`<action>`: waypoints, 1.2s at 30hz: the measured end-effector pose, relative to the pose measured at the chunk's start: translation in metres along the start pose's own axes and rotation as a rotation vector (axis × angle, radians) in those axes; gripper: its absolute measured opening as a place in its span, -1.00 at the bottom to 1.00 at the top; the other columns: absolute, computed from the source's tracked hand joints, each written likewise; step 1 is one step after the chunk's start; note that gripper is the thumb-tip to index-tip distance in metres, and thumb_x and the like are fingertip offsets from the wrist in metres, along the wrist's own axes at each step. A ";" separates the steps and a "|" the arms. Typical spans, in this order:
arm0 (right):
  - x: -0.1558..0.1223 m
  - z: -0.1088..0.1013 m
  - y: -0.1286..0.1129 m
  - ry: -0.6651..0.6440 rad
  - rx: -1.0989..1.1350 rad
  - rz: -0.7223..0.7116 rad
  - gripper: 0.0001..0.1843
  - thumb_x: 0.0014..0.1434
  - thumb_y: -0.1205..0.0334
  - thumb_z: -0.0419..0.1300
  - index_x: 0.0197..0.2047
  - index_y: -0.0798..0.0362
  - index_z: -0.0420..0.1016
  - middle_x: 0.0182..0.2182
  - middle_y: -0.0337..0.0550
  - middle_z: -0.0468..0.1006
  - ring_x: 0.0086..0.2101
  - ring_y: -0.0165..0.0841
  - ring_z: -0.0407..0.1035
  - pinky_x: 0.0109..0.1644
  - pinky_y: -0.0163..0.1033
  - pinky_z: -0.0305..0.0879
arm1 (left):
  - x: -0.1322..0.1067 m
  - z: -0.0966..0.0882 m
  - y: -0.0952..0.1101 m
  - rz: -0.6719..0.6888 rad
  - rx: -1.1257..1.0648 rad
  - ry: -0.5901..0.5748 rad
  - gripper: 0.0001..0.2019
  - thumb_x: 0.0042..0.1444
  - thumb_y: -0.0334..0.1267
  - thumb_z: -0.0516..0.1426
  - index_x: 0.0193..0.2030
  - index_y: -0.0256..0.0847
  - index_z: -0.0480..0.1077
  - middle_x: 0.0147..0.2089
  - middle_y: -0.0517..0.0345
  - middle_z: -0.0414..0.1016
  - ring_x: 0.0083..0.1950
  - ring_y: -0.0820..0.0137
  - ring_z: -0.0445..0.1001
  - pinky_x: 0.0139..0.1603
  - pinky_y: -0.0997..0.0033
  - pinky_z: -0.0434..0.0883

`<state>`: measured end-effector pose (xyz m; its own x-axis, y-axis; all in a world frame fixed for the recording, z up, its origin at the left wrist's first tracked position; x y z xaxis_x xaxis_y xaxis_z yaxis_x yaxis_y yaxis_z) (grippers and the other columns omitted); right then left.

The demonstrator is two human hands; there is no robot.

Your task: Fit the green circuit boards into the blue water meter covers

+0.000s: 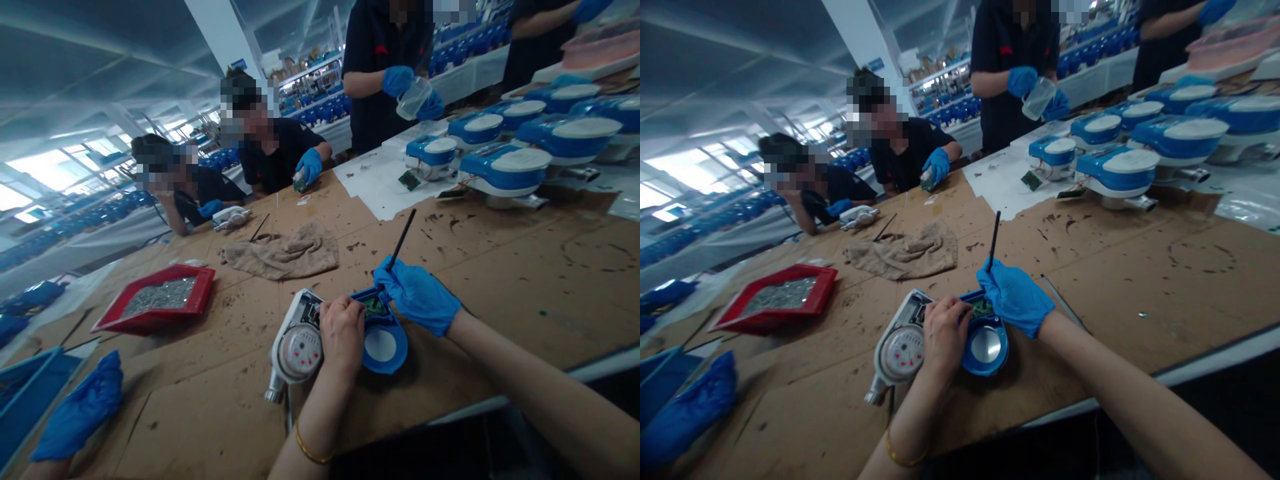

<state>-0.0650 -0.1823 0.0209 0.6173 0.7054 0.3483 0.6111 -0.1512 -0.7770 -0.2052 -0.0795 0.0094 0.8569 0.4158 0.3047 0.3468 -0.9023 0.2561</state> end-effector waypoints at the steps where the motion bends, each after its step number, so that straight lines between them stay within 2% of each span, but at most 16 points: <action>1: 0.000 0.001 -0.002 0.003 -0.018 -0.013 -0.77 0.26 0.14 -0.01 -0.39 -0.04 0.34 -0.50 -0.12 0.57 -0.45 -0.26 0.48 -0.41 -0.26 0.21 | 0.001 0.000 0.000 0.006 -0.001 -0.012 -0.88 0.26 -0.32 0.20 -0.29 -0.13 0.57 -0.23 0.16 0.56 -0.18 0.32 0.39 -0.06 0.26 0.22; 6: 0.001 0.012 -0.007 -0.049 -0.099 -0.044 -0.73 0.29 0.14 -0.05 -0.39 -0.05 0.36 -0.51 -0.10 0.56 -0.52 -0.29 0.38 -0.41 -0.21 0.16 | 0.003 0.000 0.004 0.005 0.032 -0.074 -0.85 0.26 -0.33 0.19 -0.33 -0.16 0.56 -0.22 0.15 0.58 -0.19 0.33 0.42 -0.03 0.24 0.25; 10: -0.001 0.017 -0.005 -0.062 -0.121 -0.056 -0.70 0.32 0.13 -0.06 -0.38 -0.05 0.40 -0.41 -0.04 0.63 -0.36 -0.19 0.51 -0.35 -0.21 0.21 | -0.002 -0.007 0.007 0.053 -0.004 -0.080 -0.82 0.29 -0.33 0.16 -0.30 -0.14 0.58 -0.22 0.16 0.59 -0.19 0.35 0.43 -0.04 0.25 0.29; 13: -0.006 0.020 -0.006 -0.053 -0.177 -0.029 -0.68 0.33 0.15 -0.07 -0.35 -0.02 0.43 -0.39 0.00 0.65 -0.38 -0.17 0.54 -0.37 -0.20 0.19 | -0.006 -0.030 -0.002 0.031 -0.016 0.025 -0.81 0.32 -0.29 0.12 -0.20 -0.12 0.59 -0.11 0.12 0.60 -0.12 0.31 0.45 -0.03 0.26 0.35; 16: -0.010 0.023 -0.010 0.025 -0.243 0.030 -0.64 0.35 0.15 -0.09 -0.30 0.00 0.48 -0.41 0.03 0.66 -0.43 -0.19 0.52 -0.41 -0.21 0.13 | -0.003 -0.062 -0.022 -0.089 0.001 0.155 -0.78 0.34 -0.22 0.09 -0.07 -0.15 0.57 0.03 0.04 0.55 0.00 0.23 0.48 0.09 0.19 0.39; 18: -0.014 0.023 -0.013 0.083 -0.267 0.076 -0.63 0.35 0.14 -0.09 -0.28 0.01 0.50 -0.42 0.03 0.65 -0.44 -0.22 0.51 -0.43 -0.22 0.09 | 0.000 -0.079 -0.039 -0.192 0.024 0.163 -0.75 0.32 -0.16 0.11 -0.01 -0.15 0.55 0.08 0.00 0.51 0.08 0.16 0.47 0.17 0.11 0.39; 20: -0.019 0.022 -0.015 0.121 -0.281 0.126 -0.64 0.34 0.15 -0.08 -0.27 0.04 0.51 -0.45 0.03 0.64 -0.48 -0.24 0.48 -0.45 -0.22 0.02 | 0.004 -0.088 -0.057 -0.283 0.045 0.074 -0.70 0.28 -0.09 0.15 0.04 -0.17 0.51 0.13 -0.06 0.46 0.16 0.09 0.45 0.24 0.06 0.37; 23: -0.035 0.018 -0.010 0.196 -0.319 0.266 -0.67 0.32 0.16 -0.05 -0.28 0.10 0.49 -0.48 0.05 0.59 -0.52 -0.25 0.41 -0.45 -0.23 -0.08 | 0.006 -0.085 -0.080 -0.395 0.029 -0.155 -0.53 0.25 0.00 0.16 0.18 -0.25 0.39 0.20 -0.16 0.43 0.24 0.07 0.43 0.27 0.10 0.37; 26: -0.060 0.015 -0.001 0.291 -0.309 0.413 -0.73 0.31 0.13 0.01 -0.27 0.10 0.45 -0.47 0.01 0.56 -0.54 -0.29 0.34 -0.42 -0.26 -0.07 | 0.008 -0.074 -0.092 -0.446 -0.024 -0.417 -0.42 0.25 0.06 0.12 0.30 -0.23 0.27 0.21 -0.10 0.50 0.21 0.17 0.50 0.21 0.27 0.43; 28: -0.075 0.014 0.002 0.359 -0.222 0.461 -0.78 0.29 0.13 0.06 -0.26 0.08 0.43 -0.46 -0.03 0.54 -0.52 -0.31 0.31 -0.40 -0.28 -0.02 | 0.010 -0.070 -0.094 -0.443 -0.019 -0.514 -0.45 0.24 0.09 0.13 0.26 -0.17 0.35 0.18 -0.03 0.56 0.18 0.19 0.54 0.17 0.33 0.45; 30: -0.085 0.015 0.001 0.413 -0.128 0.504 -0.81 0.29 0.15 0.07 -0.27 0.06 0.41 -0.43 -0.05 0.53 -0.51 -0.33 0.29 -0.39 -0.28 0.02 | 0.013 -0.070 -0.093 -0.449 0.037 -0.522 -0.53 0.22 0.09 0.13 0.11 -0.18 0.49 0.13 -0.07 0.59 0.17 0.10 0.55 0.17 0.27 0.46; 32: -0.088 0.017 -0.004 0.424 -0.083 0.537 -0.82 0.31 0.18 0.05 -0.27 0.06 0.41 -0.41 -0.05 0.52 -0.52 -0.35 0.26 -0.38 -0.27 0.00 | 0.013 -0.073 -0.090 -0.472 0.111 -0.497 -0.58 0.25 0.04 0.09 -0.01 -0.24 0.56 0.10 -0.20 0.59 0.18 -0.02 0.54 0.17 0.14 0.46; 34: -0.086 0.021 -0.009 0.401 -0.072 0.555 -0.81 0.32 0.20 0.04 -0.27 0.07 0.41 -0.41 -0.06 0.50 -0.52 -0.36 0.21 -0.38 -0.25 -0.03 | 0.010 -0.078 -0.089 -0.512 0.178 -0.445 -0.60 0.25 -0.05 0.06 -0.06 -0.30 0.59 0.09 -0.33 0.58 0.18 -0.12 0.53 0.15 0.03 0.46; 36: -0.082 0.026 -0.014 0.379 -0.073 0.563 -0.82 0.32 0.23 0.06 -0.28 0.08 0.41 -0.43 -0.09 0.46 -0.52 -0.37 0.18 -0.38 -0.24 -0.04 | 0.006 -0.084 -0.091 -0.554 0.217 -0.392 -0.64 0.22 -0.12 0.08 -0.08 -0.30 0.60 0.08 -0.36 0.58 0.15 -0.13 0.55 0.10 0.02 0.49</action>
<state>-0.1367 -0.2198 -0.0104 0.9737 0.2162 0.0714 0.1696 -0.4795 -0.8610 -0.2637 0.0146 0.0646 0.5928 0.7849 -0.1803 0.8040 -0.5896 0.0771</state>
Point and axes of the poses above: each hand's wrist, its own x-axis towards the middle knuckle, its own z-axis out of the palm, y = z × x, the point moved 4 cm from there along x, towards the middle knuckle
